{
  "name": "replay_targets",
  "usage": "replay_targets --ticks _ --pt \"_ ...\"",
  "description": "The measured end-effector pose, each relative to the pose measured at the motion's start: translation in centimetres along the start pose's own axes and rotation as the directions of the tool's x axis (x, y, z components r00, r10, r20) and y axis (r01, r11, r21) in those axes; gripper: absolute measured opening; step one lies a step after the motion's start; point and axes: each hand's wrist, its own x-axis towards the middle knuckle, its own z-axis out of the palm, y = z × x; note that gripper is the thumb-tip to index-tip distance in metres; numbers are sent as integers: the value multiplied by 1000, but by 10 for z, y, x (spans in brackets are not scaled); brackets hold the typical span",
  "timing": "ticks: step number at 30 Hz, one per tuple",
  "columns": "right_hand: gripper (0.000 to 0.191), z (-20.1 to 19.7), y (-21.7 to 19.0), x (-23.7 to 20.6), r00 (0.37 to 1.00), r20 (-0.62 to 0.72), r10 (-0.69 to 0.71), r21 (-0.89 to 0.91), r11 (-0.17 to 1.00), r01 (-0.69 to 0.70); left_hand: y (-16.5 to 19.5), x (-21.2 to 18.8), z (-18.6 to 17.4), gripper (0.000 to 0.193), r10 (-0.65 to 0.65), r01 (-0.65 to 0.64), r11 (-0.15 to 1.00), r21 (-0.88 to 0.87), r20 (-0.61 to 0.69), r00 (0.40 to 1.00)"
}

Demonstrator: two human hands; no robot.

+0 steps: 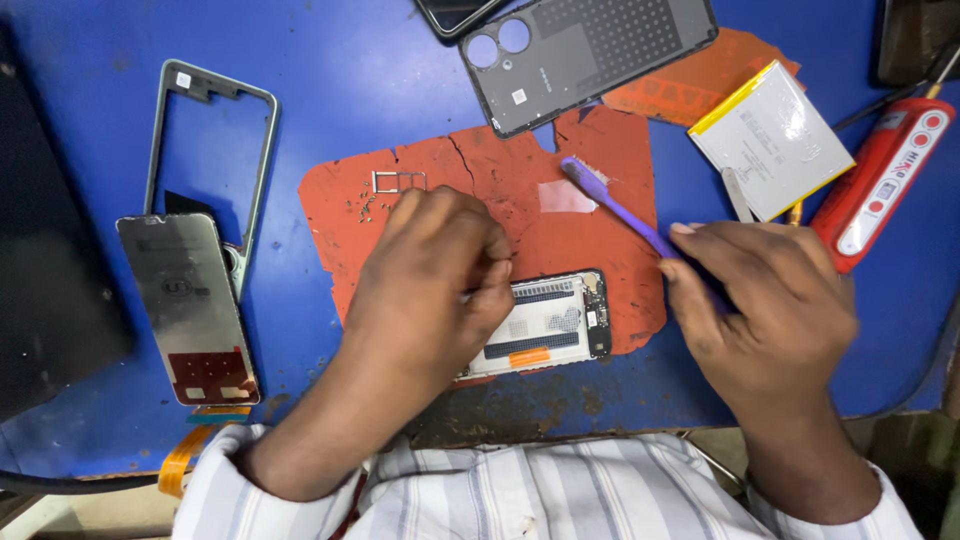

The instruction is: The person disassembles a smartphone by removing the screen assembly and detaching internal connectors. They then clean the exposed motherboard and internal components using a toothbrush. The person handles the phone, screen, and tools throughout the process.

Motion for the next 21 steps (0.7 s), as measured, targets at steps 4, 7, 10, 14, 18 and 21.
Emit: replay_targets --ticks 4,7,10,14,18,21 --pt "20 -12 -14 1 1000 4 15 265 964 -16 -5 -6 2 18 -263 315 638 -702 186 947" --pt "18 -8 -24 6 994 103 -26 416 909 -20 -9 -7 8 18 -264 380 362 -851 298 917" --pt "18 -2 -24 14 986 165 -27 365 930 -35 -12 -8 11 17 -298 329 464 -823 205 932" --pt "12 -6 -11 17 972 84 218 450 862 -232 -12 -12 5 15 -259 171 855 -490 -117 959" --pt "9 -18 4 9 920 46 390 528 772 -354 -10 -12 0 14 -110 61 971 -233 -207 972" --pt "10 -23 8 -4 955 75 286 362 885 -293 -7 -10 0 13 -65 32 981 -190 -171 983"
